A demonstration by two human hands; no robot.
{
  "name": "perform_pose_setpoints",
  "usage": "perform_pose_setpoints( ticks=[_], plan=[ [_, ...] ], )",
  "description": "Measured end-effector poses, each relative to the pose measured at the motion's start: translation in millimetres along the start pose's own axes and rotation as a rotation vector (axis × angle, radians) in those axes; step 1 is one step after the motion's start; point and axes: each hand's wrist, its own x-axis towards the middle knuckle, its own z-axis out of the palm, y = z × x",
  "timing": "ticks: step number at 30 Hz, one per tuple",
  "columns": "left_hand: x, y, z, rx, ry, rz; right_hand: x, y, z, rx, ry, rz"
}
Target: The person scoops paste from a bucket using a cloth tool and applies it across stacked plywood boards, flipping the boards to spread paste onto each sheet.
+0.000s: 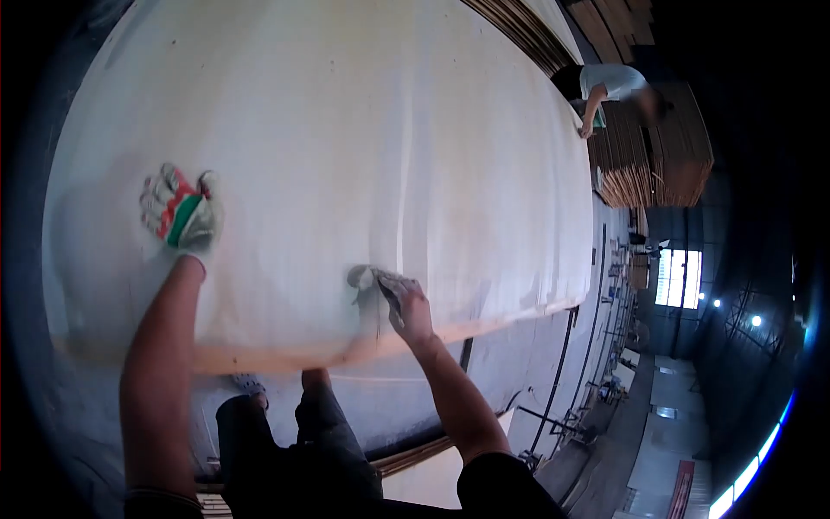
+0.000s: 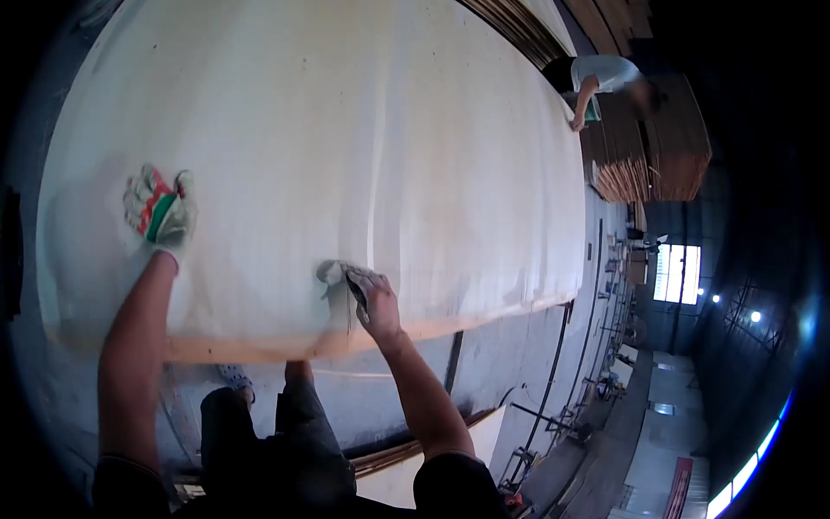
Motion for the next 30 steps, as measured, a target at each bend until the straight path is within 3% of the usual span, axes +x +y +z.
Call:
perform_pose_setpoints(
  ticks=[2,3,4,5,7,8,9,10,12,15,19,20,21,22,23,25,27,28,29,30],
  plan=[
    [4,-47,-21,-0.161,-0.120,0.404,-62,-4,-2,-0.053,0.010,0.021],
    [-4,-76,-13,-0.208,-0.053,0.514,-85,3,-5,0.064,-0.013,0.321],
    [-13,-110,-17,-0.209,-0.052,0.518,-105,11,-5,0.183,-0.037,0.621],
    [-23,-146,-26,-0.196,-0.034,0.526,-114,22,3,0.713,0.199,0.830],
    [-37,-199,-32,-0.183,-0.015,0.539,-87,10,8,0.971,0.361,0.956],
    [-40,-219,-30,-0.166,0.022,0.554,-69,1,18,0.533,0.349,0.922],
    [-39,-229,-28,-0.149,0.059,0.569,-48,-22,19,0.153,0.399,0.666],
    [-35,-229,-29,-0.150,0.061,0.573,-24,-42,12,0.015,0.196,0.534],
    [-34,-227,-29,-0.092,-0.018,0.500,-59,-30,24,-0.081,0.102,0.186],
    [-28,-232,-17,-0.144,-0.023,0.513,-132,-63,40,-0.068,0.172,0.184],
    [-22,-268,-16,-0.100,0.094,0.554,-116,-151,64,-0.140,0.081,0.324],
    [-11,-279,-19,-0.085,0.103,0.545,-103,-175,50,0.131,-0.068,0.483],
    [9,-279,-22,-0.260,0.101,0.671,-90,-196,41,0.403,-0.223,0.634],
    [24,-291,-25,-0.413,0.080,0.783,-82,-211,42,0.422,-0.258,0.616],
    [43,-281,-29,-0.364,0.112,0.776,-81,-218,30,0.462,-0.150,0.557],
    [100,-302,13,-0.371,0.072,0.566,-77,-214,20,0.486,-0.034,0.513],
    [140,-351,47,-0.295,-0.224,0.216,-74,-186,22,0.788,0.362,0.632],
    [147,-367,53,-0.394,-0.033,0.210,-60,-192,13,0.773,0.374,0.645],
    [154,-363,29,-0.252,-0.148,0.189,-41,-205,0,0.989,0.554,0.806],
    [155,-353,7,-0.301,-0.193,0.122,-27,-211,-8,1.205,0.744,0.960]
  ],
)
